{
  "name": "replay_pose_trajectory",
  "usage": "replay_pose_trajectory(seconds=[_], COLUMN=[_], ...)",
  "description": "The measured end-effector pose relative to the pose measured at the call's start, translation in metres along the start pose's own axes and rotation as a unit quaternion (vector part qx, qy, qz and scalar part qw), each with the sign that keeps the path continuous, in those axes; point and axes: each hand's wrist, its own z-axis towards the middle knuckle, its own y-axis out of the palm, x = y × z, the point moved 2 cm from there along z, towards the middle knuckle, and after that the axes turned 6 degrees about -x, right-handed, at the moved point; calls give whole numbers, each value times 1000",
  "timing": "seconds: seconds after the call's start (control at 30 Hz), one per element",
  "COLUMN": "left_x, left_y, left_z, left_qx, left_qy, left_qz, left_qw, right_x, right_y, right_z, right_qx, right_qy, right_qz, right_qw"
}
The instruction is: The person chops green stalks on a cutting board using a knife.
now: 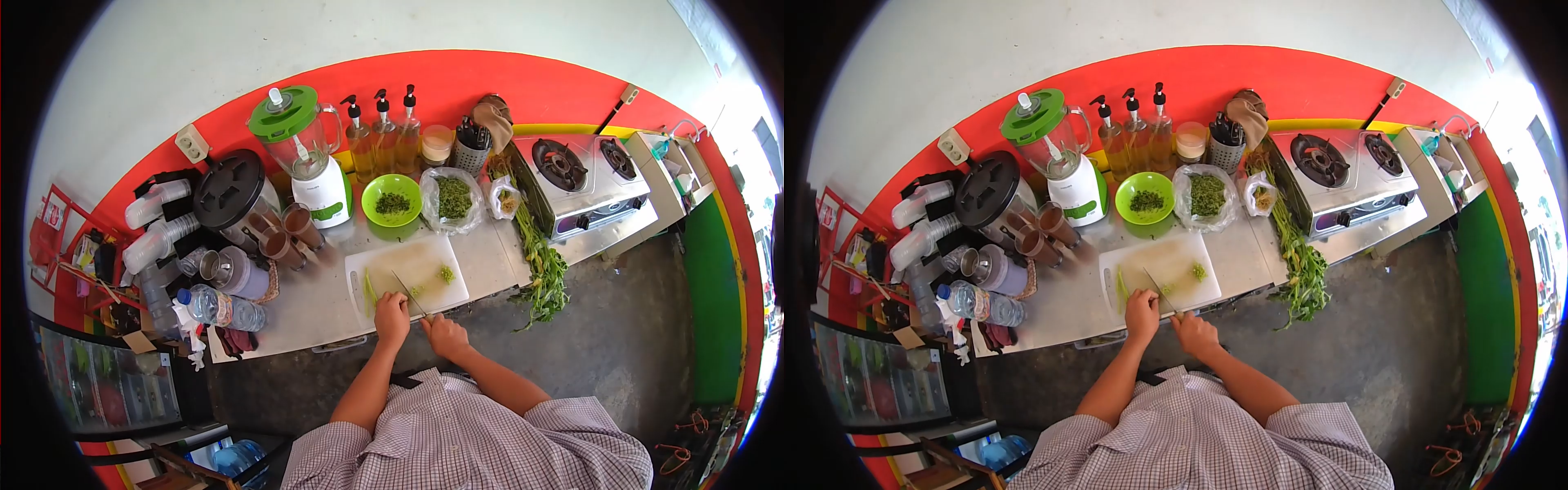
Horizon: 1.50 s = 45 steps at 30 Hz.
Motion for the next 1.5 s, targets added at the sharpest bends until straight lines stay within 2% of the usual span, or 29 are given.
replay_pose_trajectory(seconds=[0.1, 0.33, 0.4, 0.57, 0.63, 0.7, 0.83, 1.0, 1.1, 1.23, 1.33, 1.43, 1.5], left_x=[-3, -9, -10, -11, -13, -16, -15, -18, -18, -19, -20, -19, -20], left_y=[2, 1, 0, -1, 0, 1, 0, 0, 2, 0, 0, 1, 1], left_z=[0, 0, -2, -6, -8, -8, -7, -6, -5, -6, -6, -7, -5], left_qx=[-2, 5, 5, -2, 22, 22, 3, -1, 1, 5, -6, -1, 0], left_qy=[-8, -13, -12, -17, 27, 24, -9, -8, 1, 13, 7, 17, 21], left_qz=[-7, -65, -69, -67, -54, -66, -104, -117, -125, -126, -136, -132, -139], left_qw=[1000, 998, 998, 998, 998, 997, 994, 993, 992, 992, 991, 991, 990], right_x=[0, 3, 2, 11, 8, 4, 8, 4, 3, 5, 4, 7, 6], right_y=[-5, 0, -8, 15, 7, 1, 15, -1, 15, 2, 6, 12, 4], right_z=[8, 1, 2, -1, 1, 1, -2, 4, -5, -3, -4, -8, -5], right_qx=[-13, -7, -18, -2, 0, 2, 22, -2, 0, -12, 0, 12, 27], right_qy=[-23, -2, -26, -10, -15, -44, -19, -54, -11, -29, -52, -22, -52], right_qz=[5, 10, 7, 8, -2, 3, 17, 7, 10, -23, -5, 13, -10], right_qw=[1000, 1000, 999, 1000, 1000, 999, 999, 999, 1000, 999, 999, 1000, 998])
